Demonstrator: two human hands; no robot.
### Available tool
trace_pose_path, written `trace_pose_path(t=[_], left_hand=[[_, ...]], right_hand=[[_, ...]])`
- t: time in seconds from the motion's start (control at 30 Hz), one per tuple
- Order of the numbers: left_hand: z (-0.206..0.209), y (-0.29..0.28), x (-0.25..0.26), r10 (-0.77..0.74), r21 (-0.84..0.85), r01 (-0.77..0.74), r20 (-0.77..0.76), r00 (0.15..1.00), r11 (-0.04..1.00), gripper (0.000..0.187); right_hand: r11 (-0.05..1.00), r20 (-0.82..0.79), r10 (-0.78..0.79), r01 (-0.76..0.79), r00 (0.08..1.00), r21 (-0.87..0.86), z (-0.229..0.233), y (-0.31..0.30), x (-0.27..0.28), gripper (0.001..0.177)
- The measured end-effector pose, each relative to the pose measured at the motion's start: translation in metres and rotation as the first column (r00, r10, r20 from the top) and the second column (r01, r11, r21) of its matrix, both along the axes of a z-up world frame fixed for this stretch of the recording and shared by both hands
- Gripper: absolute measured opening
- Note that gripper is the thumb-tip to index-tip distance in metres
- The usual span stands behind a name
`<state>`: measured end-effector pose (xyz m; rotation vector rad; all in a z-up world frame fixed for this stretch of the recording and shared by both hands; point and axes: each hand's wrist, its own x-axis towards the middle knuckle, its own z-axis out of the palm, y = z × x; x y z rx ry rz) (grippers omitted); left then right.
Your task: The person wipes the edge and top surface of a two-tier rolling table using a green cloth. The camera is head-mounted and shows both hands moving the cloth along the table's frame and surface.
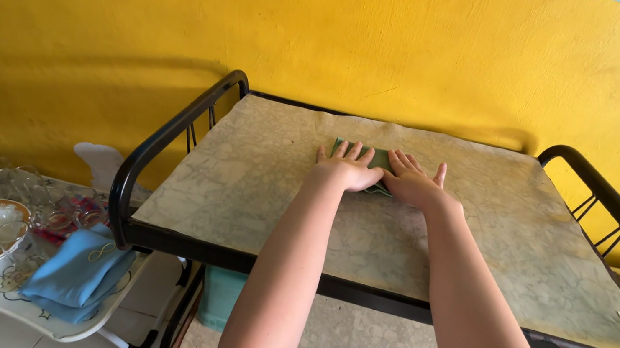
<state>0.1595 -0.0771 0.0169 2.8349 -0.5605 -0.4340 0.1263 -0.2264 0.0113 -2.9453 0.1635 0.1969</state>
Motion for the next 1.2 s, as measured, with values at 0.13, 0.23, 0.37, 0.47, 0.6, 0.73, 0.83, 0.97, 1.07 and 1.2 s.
trace_pose_path(t=[0.13,0.23,0.37,0.47,0.6,0.73,0.83,0.97,1.07,1.2], left_hand=[[-0.002,-0.001,0.003,-0.002,-0.009,0.002,0.000,1.000,1.000,0.075],[-0.002,-0.001,0.003,-0.005,-0.018,0.005,0.003,1.000,1.000,0.075],[-0.006,-0.004,0.008,0.001,-0.005,-0.001,-0.006,1.000,1.000,0.076],[-0.012,-0.008,0.020,-0.004,0.004,0.004,-0.008,1.000,1.000,0.078],[-0.007,-0.007,0.033,-0.032,0.004,0.032,-0.029,0.999,0.999,0.086],[-0.002,0.000,0.029,-0.084,0.024,0.084,-0.009,0.996,0.996,0.085],[0.012,0.015,0.006,-0.122,0.021,0.121,0.029,0.992,0.992,0.079],[0.018,0.029,-0.014,-0.174,0.026,0.173,0.145,0.974,0.985,0.075],[0.014,0.031,-0.020,-0.185,-0.004,0.189,0.194,0.963,0.982,0.074],[0.014,0.032,-0.016,-0.174,-0.036,0.187,0.229,0.958,0.982,0.076]], right_hand=[[1.000,0.019,0.011,-0.011,1.000,-0.002,-0.001,-0.003,0.002,0.075],[1.000,0.026,0.014,-0.014,1.000,0.006,0.001,-0.003,-0.001,0.073],[0.995,0.059,0.044,-0.049,0.997,0.090,-0.006,-0.015,0.007,0.077],[0.992,0.078,0.051,-0.060,0.996,0.115,-0.006,-0.015,0.004,0.077],[0.992,0.084,0.045,-0.054,0.995,0.112,0.001,-0.008,-0.006,0.076],[0.998,0.063,0.046,-0.049,0.997,0.048,-0.004,-0.012,0.004,0.076],[0.998,0.052,0.046,-0.049,0.998,0.043,0.004,-0.005,-0.004,0.074],[0.999,0.074,0.031,-0.032,0.997,0.014,0.007,0.000,-0.010,0.071],[1.000,0.063,-0.010,0.012,0.998,-0.023,0.010,0.010,-0.021,0.068],[0.992,0.034,-0.087,0.090,0.996,-0.088,0.004,0.018,-0.016,0.066]])
